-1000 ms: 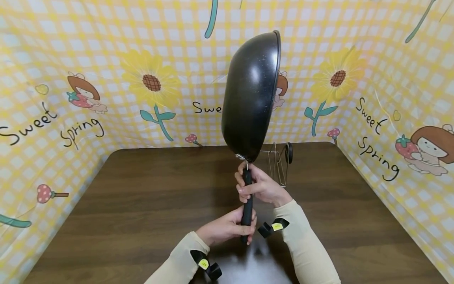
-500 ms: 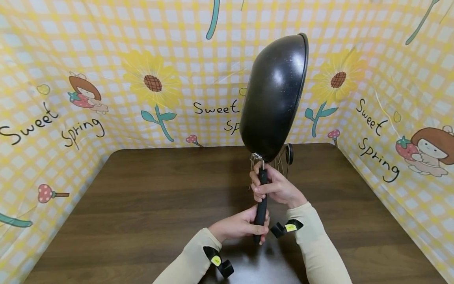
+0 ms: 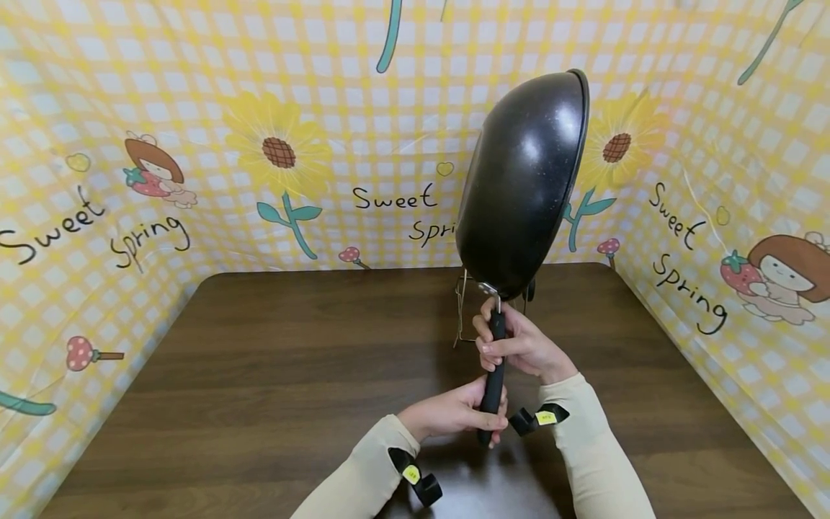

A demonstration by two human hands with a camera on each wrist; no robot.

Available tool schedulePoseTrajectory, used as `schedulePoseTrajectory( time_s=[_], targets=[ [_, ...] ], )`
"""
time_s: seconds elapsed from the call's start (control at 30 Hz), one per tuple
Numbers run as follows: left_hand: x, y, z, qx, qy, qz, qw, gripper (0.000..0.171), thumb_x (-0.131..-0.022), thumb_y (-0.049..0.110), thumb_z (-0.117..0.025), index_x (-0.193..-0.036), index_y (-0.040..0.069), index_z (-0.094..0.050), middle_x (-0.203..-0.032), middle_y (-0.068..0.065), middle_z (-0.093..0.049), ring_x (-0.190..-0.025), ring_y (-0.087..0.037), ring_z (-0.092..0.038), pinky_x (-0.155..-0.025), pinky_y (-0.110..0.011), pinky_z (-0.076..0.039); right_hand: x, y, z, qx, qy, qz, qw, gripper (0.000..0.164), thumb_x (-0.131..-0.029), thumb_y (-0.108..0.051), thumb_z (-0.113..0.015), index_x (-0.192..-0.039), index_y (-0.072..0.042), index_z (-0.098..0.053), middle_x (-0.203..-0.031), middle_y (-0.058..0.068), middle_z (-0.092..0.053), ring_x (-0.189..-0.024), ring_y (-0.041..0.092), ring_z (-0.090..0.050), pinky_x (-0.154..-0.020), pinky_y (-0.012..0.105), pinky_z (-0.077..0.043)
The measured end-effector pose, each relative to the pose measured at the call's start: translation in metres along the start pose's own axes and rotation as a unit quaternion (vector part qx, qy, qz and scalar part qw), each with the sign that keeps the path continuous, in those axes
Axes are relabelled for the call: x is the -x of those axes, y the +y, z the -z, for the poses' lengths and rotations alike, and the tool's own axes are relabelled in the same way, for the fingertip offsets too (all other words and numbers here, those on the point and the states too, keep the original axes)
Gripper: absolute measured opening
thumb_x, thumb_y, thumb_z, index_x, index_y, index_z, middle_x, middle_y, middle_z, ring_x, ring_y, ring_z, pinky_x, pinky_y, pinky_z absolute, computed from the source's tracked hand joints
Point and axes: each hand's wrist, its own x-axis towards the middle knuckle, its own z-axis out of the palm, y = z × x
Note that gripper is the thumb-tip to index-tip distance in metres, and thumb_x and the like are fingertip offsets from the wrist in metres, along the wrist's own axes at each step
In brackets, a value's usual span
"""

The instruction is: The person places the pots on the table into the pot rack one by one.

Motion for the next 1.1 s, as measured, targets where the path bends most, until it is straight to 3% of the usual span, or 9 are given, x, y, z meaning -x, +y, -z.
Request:
schedulePoseTrajectory(
  time_s=[0.37,0.6,0.73,1.1],
  targets=[
    [-0.002,-0.006,0.000,0.041,0.026,0.026,0.9985,0.022,-0.096,-0.013,-0.045,-0.108,0.003,-0.035,-0.085,0.001,-0.053,-0.071,-0.009,-0.059,-0.069,-0.027,-0.052,0.006,0.006,0.009,-0.015,0.005,-0.009,1.000,0.030,-0.094,0.013,-0.050,-0.108,-0.010,-0.038,-0.082,0.003,-0.043,-0.066,0.014,-0.050,-0.069,0.027,-0.053],
    [-0.004,-0.011,-0.002,0.057,0.038,0.025,0.9973,0.018,-0.096,-0.015,-0.044,-0.108,-0.008,-0.032,-0.084,0.000,-0.054,-0.070,-0.009,-0.058,-0.067,-0.027,-0.053,0.010,0.012,0.014,-0.035,0.006,-0.011,0.999,0.030,-0.094,0.013,-0.049,-0.109,-0.010,-0.037,-0.084,0.002,-0.044,-0.067,0.013,-0.052,-0.070,0.026,-0.053],
    [-0.004,-0.014,-0.003,0.065,0.048,0.034,0.9962,0.020,-0.096,-0.015,-0.044,-0.106,0.001,-0.037,-0.084,0.000,-0.054,-0.069,-0.009,-0.058,-0.066,-0.027,-0.053,0.014,0.015,0.016,-0.040,0.014,-0.015,0.999,0.030,-0.094,0.014,-0.047,-0.110,-0.010,-0.036,-0.085,0.002,-0.044,-0.068,0.013,-0.052,-0.070,0.026,-0.052],
    [-0.006,-0.020,-0.003,0.075,0.066,0.056,0.9934,0.020,-0.096,-0.014,-0.045,-0.104,0.004,-0.039,-0.081,0.000,-0.055,-0.068,-0.009,-0.057,-0.064,-0.027,-0.053,0.019,0.020,0.021,-0.044,0.028,-0.025,0.998,0.027,-0.096,0.012,-0.045,-0.109,-0.010,-0.037,-0.086,0.001,-0.045,-0.071,0.014,-0.056,-0.071,0.026,-0.052]
  ],
)
